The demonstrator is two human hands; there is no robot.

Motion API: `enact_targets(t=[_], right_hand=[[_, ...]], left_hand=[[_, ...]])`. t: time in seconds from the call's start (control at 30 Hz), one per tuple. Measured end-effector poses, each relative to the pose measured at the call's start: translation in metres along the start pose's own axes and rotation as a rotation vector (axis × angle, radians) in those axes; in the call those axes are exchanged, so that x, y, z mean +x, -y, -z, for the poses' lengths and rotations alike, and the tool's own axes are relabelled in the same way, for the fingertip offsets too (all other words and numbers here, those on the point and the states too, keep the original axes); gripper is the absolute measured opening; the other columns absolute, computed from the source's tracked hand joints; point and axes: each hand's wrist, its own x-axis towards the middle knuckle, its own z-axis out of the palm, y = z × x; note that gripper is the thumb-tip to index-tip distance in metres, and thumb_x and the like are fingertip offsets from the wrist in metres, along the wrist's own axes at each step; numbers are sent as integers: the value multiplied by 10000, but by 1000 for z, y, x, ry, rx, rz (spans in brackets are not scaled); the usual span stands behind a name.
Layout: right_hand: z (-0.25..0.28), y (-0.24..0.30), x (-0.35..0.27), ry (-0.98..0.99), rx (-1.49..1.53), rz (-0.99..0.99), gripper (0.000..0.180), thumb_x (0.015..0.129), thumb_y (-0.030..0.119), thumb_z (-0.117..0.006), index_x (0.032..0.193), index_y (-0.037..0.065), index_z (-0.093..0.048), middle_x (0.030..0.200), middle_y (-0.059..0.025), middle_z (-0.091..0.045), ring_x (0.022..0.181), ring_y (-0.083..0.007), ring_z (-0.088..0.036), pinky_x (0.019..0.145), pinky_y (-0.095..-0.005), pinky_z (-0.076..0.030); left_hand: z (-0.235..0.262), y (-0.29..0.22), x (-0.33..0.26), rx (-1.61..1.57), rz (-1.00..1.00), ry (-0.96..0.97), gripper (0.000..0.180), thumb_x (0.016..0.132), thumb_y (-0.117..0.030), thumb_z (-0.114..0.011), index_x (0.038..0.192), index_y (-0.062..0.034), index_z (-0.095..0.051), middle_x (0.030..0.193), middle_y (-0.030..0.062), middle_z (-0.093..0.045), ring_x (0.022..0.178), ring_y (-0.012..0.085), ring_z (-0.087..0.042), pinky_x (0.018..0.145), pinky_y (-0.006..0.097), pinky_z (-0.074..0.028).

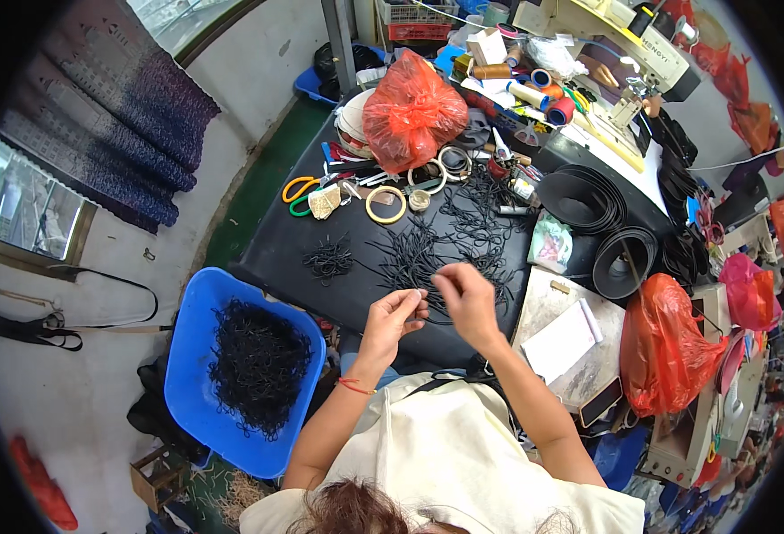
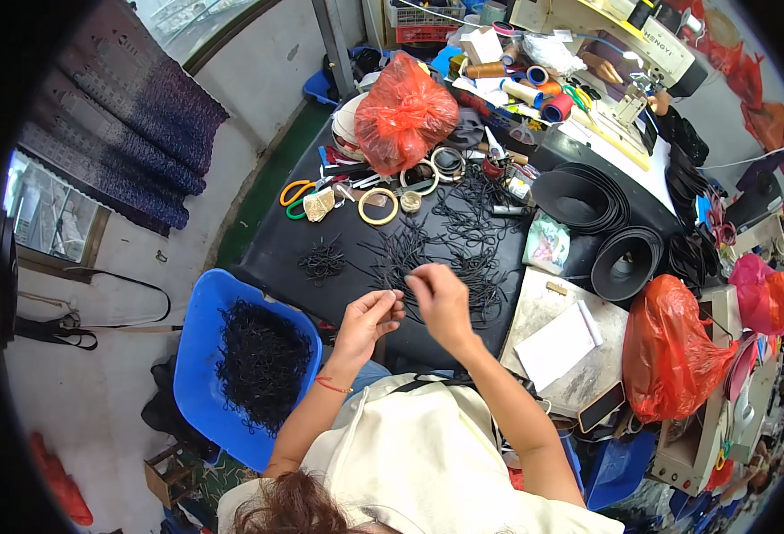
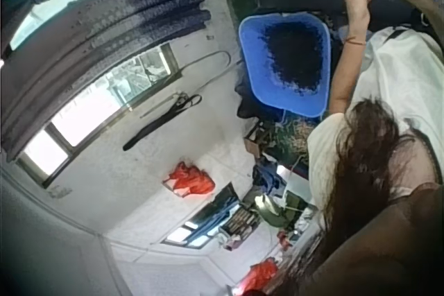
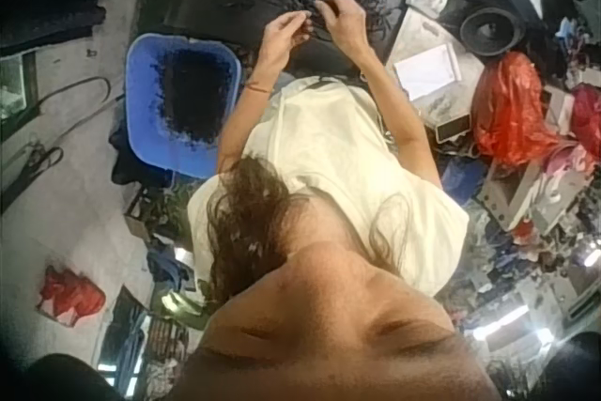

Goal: The person repeatedly picks up small black elastic bands from a pile on the table, ties them into knots by hand, and places the finished knots into a blue bin. The process is continuous and repetitive throughout the clip.

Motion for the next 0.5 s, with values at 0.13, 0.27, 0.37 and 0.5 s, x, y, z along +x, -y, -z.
enact_targets(t=[0.13,0.27,0.37,0.5], right_hand=[[-10,13,-10,142,138,-53,129,819,13,-577,941,5,-618,845,-79,-588,651,-135,-560,600,-250,-458],[-14,13,-14,184,218,-84,168,812,-10,-562,965,18,-626,826,-84,-589,676,-169,-585,622,-265,-474],[-12,20,-18,200,275,-205,174,799,-8,-577,958,31,-636,793,-88,-589,669,-194,-591,614,-280,-477],[2,5,-20,182,-36,113,190,770,16,-624,960,31,-624,756,-97,-583,640,-223,-583,589,-299,-473]], left_hand=[[-1,8,2,-65,-89,-77,176,893,-179,-558,989,-46,-622,820,12,-627,747,85,-603,626,194,-499],[-1,11,1,-28,-108,-107,147,897,-162,-546,960,-51,-619,817,9,-621,734,81,-594,647,210,-505],[1,18,4,-175,-217,-105,129,906,-157,-526,931,-60,-607,842,11,-613,752,80,-581,711,245,-504],[12,8,1,-511,-184,31,125,917,-160,-503,909,-69,-589,866,11,-601,770,81,-563,784,282,-487]])
